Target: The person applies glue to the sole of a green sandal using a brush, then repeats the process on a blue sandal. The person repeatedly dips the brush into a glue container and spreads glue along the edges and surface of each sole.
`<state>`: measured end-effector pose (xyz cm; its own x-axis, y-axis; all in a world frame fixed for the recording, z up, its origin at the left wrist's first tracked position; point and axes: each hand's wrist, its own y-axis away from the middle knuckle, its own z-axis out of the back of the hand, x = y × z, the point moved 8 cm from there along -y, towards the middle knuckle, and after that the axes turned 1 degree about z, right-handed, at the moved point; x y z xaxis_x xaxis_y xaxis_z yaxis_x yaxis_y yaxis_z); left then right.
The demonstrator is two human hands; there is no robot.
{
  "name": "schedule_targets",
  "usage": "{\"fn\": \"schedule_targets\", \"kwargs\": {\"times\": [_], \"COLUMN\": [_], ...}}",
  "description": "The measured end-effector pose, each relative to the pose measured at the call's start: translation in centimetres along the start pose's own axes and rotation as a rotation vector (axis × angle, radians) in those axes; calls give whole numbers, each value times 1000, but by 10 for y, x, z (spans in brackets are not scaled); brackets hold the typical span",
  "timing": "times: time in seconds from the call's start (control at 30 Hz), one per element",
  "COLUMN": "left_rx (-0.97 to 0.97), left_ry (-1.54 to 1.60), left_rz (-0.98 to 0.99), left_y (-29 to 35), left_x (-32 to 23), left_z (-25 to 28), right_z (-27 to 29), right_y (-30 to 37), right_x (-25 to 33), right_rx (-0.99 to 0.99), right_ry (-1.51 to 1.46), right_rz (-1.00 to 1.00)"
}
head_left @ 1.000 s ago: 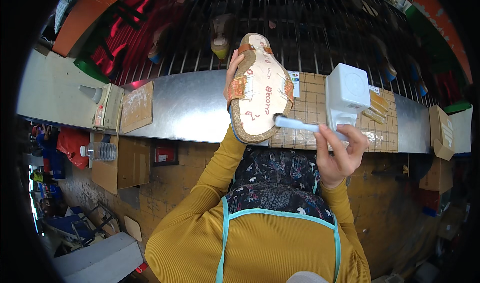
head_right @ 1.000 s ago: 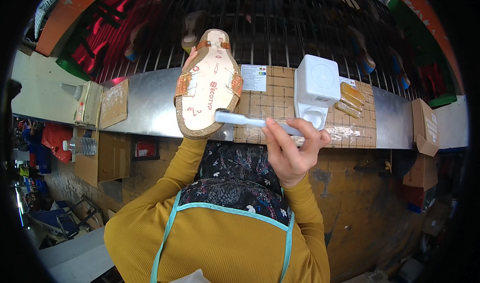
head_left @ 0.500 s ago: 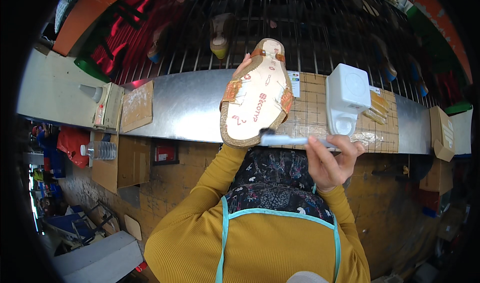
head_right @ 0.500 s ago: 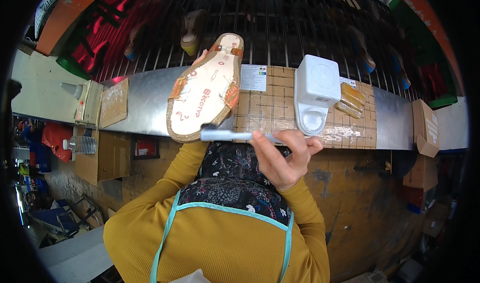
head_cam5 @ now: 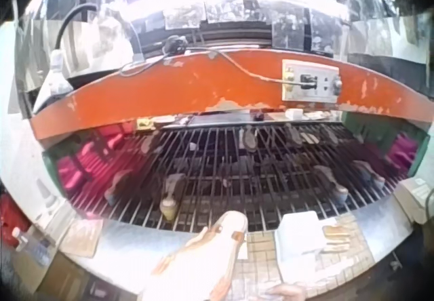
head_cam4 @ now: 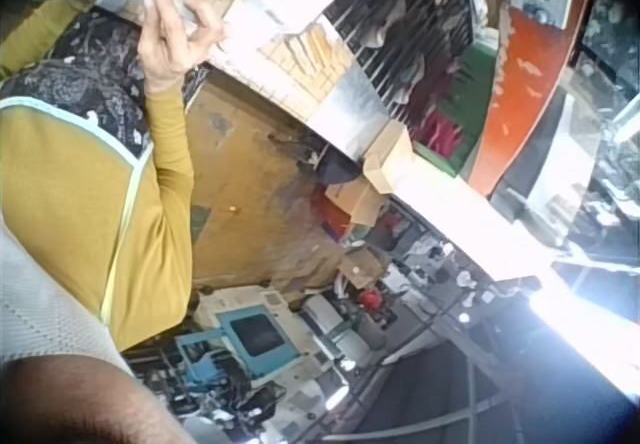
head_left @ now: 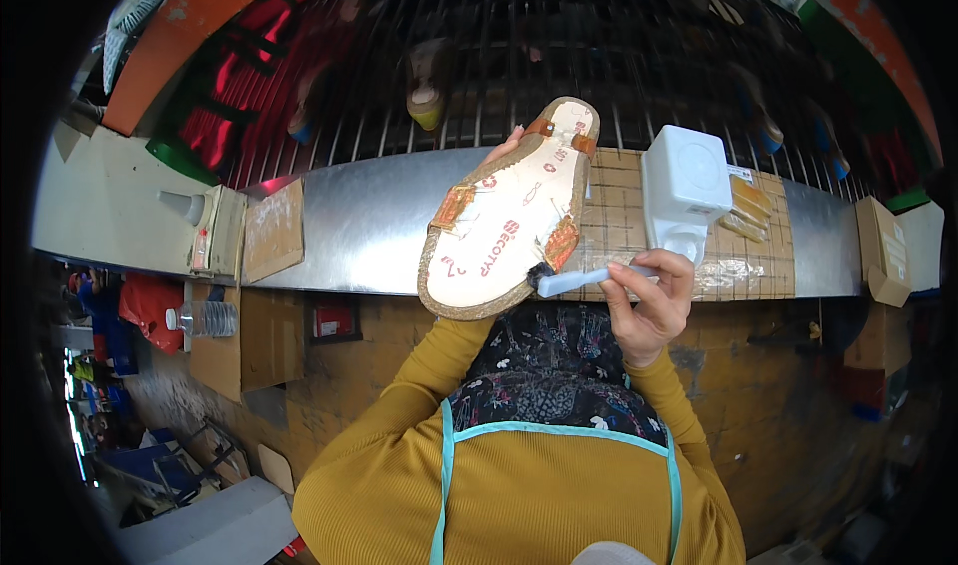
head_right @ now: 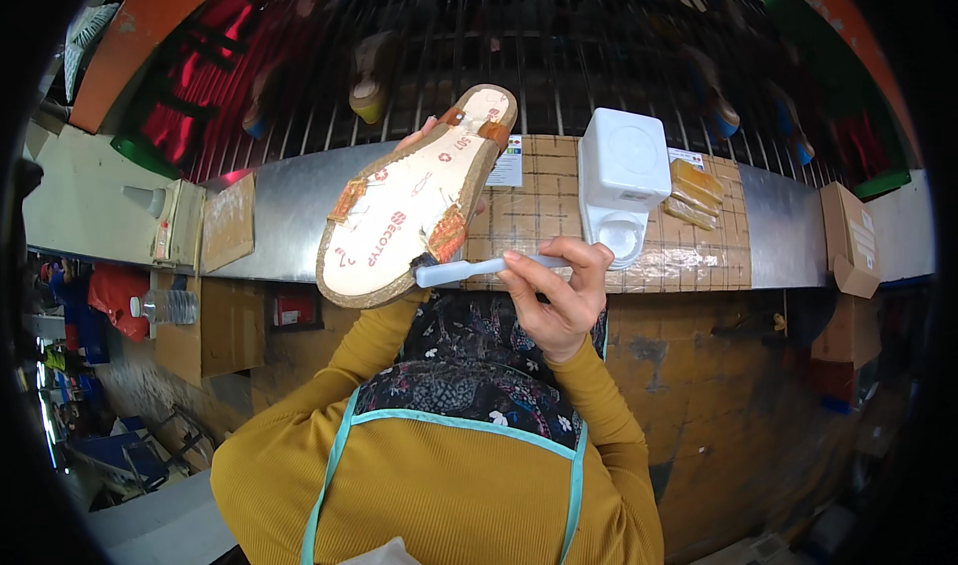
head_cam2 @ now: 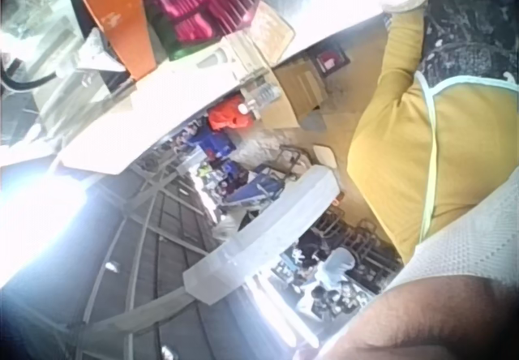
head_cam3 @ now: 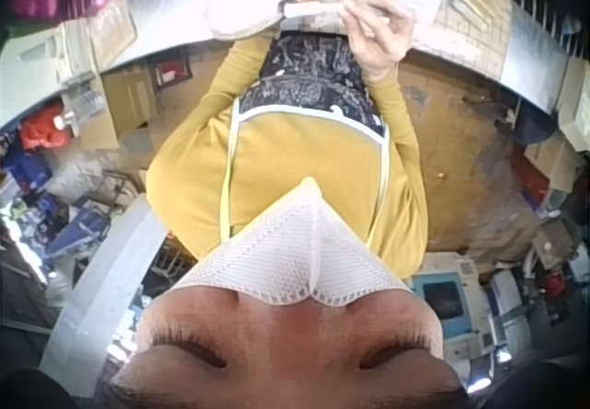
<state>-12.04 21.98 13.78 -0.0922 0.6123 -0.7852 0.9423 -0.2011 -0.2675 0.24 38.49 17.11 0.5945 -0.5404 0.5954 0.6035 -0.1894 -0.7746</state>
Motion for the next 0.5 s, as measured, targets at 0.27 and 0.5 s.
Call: {"fn": "schedule_targets", "kwargs": {"times": [0.27,0.5], "left_rx": [-27,35], "left_ry": [-185,-719], "left_rz": [19,-288], "left_y": [0,3], "left_x": [-1,-5], "left_z": [-3,13], "right_z": [8,18], "right_y": [11,-2], "right_x": [-3,24], "right_rx": [-35,34], "right_ry": [8,194], "right_rz": [26,129]}}
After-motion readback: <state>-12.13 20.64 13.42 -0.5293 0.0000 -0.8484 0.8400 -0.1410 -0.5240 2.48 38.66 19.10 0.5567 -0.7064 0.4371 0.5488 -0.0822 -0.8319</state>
